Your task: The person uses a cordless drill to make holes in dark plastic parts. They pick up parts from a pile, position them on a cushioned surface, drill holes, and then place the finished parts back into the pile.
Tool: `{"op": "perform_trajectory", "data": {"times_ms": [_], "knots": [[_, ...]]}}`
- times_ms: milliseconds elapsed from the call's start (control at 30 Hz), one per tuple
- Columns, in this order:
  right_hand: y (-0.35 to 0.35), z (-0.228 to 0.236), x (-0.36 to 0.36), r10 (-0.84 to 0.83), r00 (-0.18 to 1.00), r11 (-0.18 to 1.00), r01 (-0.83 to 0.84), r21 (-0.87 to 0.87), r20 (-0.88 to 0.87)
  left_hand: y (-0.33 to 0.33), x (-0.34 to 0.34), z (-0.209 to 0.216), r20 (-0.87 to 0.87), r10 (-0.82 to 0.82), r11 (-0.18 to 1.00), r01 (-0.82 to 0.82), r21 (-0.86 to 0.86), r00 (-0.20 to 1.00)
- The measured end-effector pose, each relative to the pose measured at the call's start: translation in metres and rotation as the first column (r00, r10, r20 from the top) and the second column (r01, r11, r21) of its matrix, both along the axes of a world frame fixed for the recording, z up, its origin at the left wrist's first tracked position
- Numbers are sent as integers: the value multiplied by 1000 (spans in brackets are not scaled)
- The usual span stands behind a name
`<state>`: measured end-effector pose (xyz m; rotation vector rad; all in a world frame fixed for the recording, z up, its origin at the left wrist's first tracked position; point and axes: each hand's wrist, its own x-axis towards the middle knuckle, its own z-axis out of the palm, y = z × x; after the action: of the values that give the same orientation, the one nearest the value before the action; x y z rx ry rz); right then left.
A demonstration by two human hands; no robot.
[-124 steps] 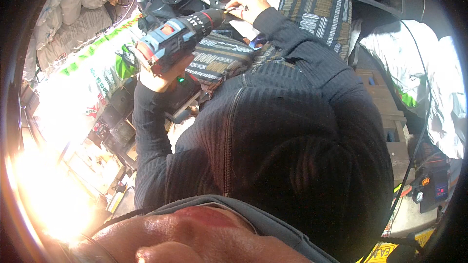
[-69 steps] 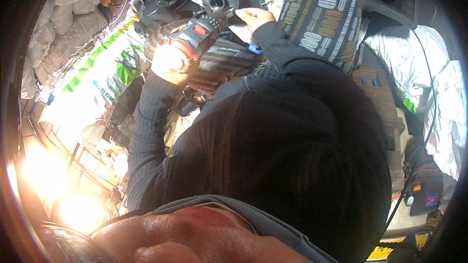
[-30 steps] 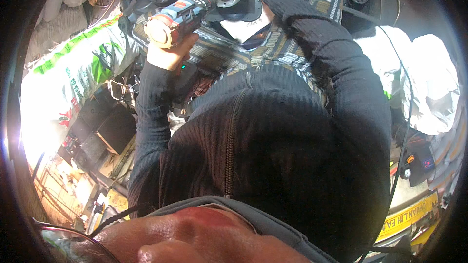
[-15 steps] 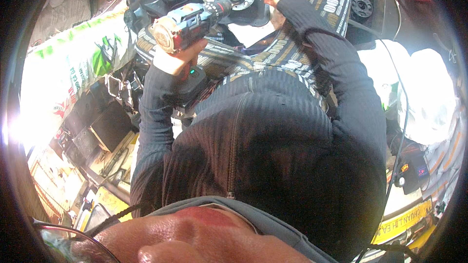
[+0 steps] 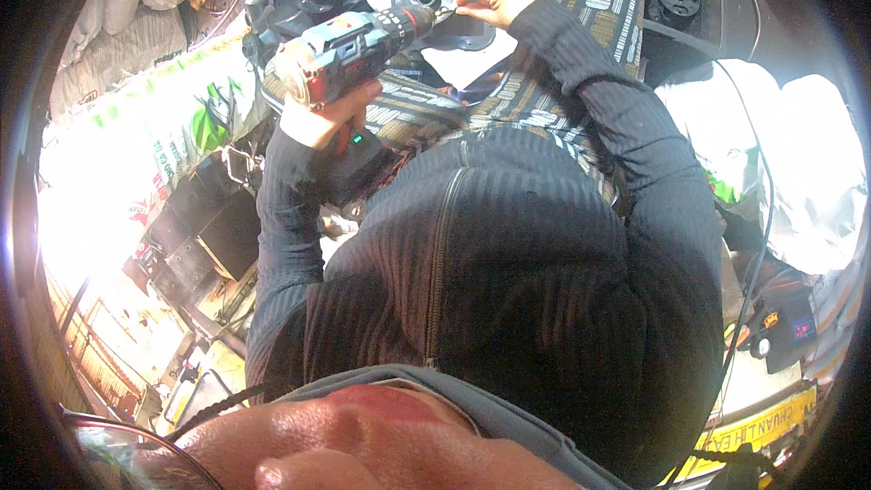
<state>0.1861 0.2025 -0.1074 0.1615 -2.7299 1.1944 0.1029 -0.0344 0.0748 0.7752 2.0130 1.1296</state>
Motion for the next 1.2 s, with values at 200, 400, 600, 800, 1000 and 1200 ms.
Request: {"op": "perform_trajectory", "data": {"times_ms": [200,400,600,800,1000,1200], "knots": [[5,2,0,35,997,998,-30,63,-73,2,-1,7,129,64,979,-37,-203,990],[10,12,-5,64,993,997,-59,58,-100,4,-2,4,92,44,993,-34,-114,995],[11,25,-10,99,987,994,-93,51,-126,3,-4,5,-67,-30,986,18,-163,997],[12,37,-13,145,978,989,-140,49,-151,-3,-9,2,-152,-149,957,104,-271,977],[5,13,-13,144,986,939,-109,326,-84,-7,-12,-6,-408,-635,699,263,-665,656],[-13,-17,-12,-303,942,910,242,-336,-143,4,-28,-13,-655,-435,899,329,-288,618]]}}
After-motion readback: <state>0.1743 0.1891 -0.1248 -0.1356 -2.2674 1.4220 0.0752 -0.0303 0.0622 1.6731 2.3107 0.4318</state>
